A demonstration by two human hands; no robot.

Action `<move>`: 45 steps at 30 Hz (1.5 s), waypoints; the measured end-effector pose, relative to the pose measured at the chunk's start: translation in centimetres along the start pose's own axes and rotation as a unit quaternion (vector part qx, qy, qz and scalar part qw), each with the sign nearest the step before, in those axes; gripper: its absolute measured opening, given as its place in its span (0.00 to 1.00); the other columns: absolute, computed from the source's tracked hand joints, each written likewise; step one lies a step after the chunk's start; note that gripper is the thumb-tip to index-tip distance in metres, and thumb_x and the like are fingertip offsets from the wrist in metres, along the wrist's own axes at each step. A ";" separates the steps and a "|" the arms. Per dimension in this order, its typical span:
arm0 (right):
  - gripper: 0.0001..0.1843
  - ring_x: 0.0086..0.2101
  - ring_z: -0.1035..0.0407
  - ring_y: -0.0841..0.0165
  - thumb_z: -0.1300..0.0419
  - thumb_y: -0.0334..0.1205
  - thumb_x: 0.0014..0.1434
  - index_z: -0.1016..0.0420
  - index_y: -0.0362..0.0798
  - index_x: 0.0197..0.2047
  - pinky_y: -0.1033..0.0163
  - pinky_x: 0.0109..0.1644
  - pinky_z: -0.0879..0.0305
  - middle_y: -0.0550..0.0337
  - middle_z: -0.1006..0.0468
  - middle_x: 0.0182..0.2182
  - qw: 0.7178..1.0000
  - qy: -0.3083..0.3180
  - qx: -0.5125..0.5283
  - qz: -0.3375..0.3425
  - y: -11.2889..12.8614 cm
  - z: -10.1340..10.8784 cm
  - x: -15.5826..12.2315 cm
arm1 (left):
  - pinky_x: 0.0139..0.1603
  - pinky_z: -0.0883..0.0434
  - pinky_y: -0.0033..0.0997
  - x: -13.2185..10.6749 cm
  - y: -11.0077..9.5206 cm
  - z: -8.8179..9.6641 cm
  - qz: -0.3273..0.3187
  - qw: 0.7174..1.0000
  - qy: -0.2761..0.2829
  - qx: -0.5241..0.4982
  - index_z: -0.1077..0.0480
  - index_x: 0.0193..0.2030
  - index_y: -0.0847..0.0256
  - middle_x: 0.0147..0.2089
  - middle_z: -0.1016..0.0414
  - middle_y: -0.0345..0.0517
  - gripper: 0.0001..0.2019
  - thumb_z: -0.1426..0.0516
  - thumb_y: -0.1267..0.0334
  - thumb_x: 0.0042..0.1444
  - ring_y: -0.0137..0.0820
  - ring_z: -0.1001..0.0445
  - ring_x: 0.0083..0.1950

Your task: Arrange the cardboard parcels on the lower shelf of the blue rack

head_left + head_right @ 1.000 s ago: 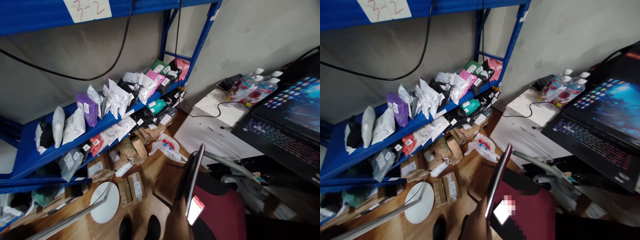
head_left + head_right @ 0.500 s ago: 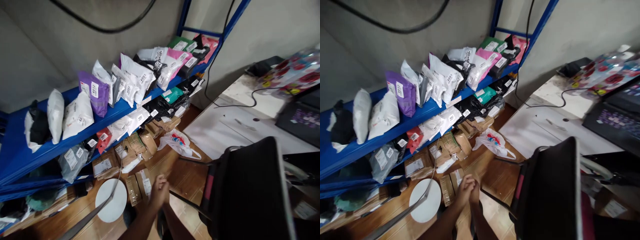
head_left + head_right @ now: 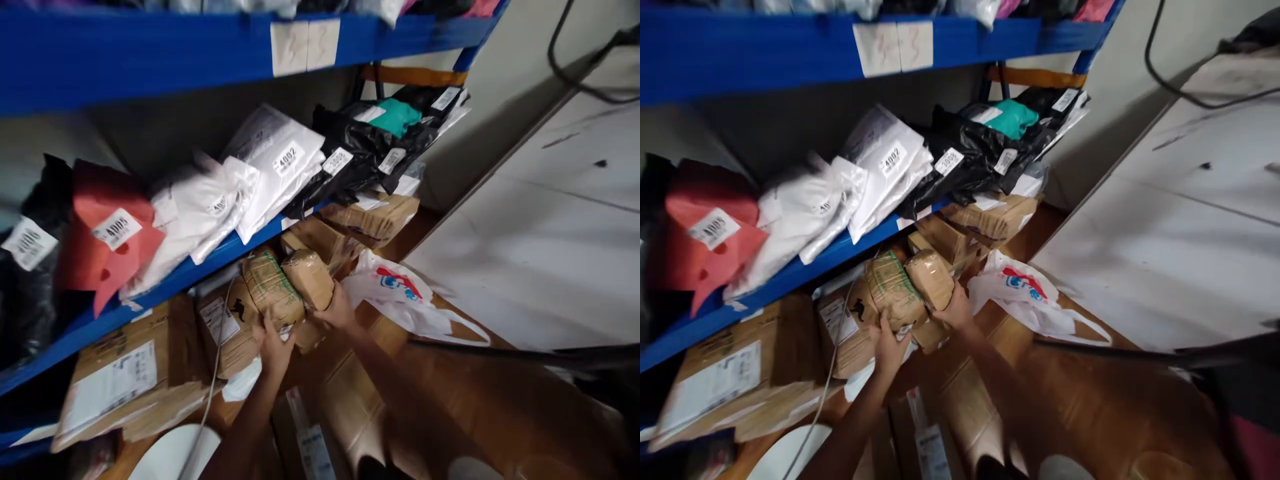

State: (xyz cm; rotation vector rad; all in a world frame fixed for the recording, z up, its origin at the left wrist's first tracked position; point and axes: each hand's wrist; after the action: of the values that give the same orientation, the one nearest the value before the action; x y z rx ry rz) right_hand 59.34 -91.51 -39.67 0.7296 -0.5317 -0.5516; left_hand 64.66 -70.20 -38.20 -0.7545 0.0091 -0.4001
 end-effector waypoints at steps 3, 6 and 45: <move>0.51 0.55 0.29 0.45 0.29 0.48 0.40 0.44 0.44 0.64 0.42 0.57 0.30 0.38 0.28 0.58 1.000 0.000 -0.005 -0.008 -1.9 -0.8 0.2 | 0.70 0.44 0.58 1.0 0.7 -1.5 -0.065 0.985 -0.026 0.158 0.47 0.73 0.61 0.73 0.56 0.68 0.44 0.33 0.59 0.51 0.60 0.50 0.74; 0.47 0.52 0.26 0.45 0.30 0.48 0.42 0.43 0.46 0.62 0.45 0.53 0.28 0.40 0.24 0.54 0.999 0.029 -0.031 -0.030 -1.9 -0.2 0.3 | 0.68 0.42 0.57 1.2 0.8 -0.7 -0.089 0.967 -0.021 0.236 0.45 0.73 0.60 0.72 0.52 0.69 0.43 0.32 0.60 0.52 0.59 0.45 0.70; 0.43 0.55 0.27 0.48 0.36 0.64 0.54 0.31 0.41 0.63 0.47 0.59 0.30 0.40 0.23 0.57 0.997 -0.014 -0.056 0.052 1.2 -3.4 9.2 | 0.71 0.48 0.61 12.5 -1.2 1.4 0.130 0.982 0.051 0.127 0.57 0.77 0.69 0.76 0.61 0.76 0.44 0.51 0.40 0.65 0.64 0.55 0.76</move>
State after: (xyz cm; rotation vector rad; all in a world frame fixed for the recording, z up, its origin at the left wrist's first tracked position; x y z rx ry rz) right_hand 68.54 -94.96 -38.62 0.5857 -0.5576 -0.4902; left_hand 76.05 -74.46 -34.69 -0.4710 0.1490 -0.1846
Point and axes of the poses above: each hand's wrist, its own x-axis towards the middle knuckle, its own z-axis out of the back of the hand, y = z × x
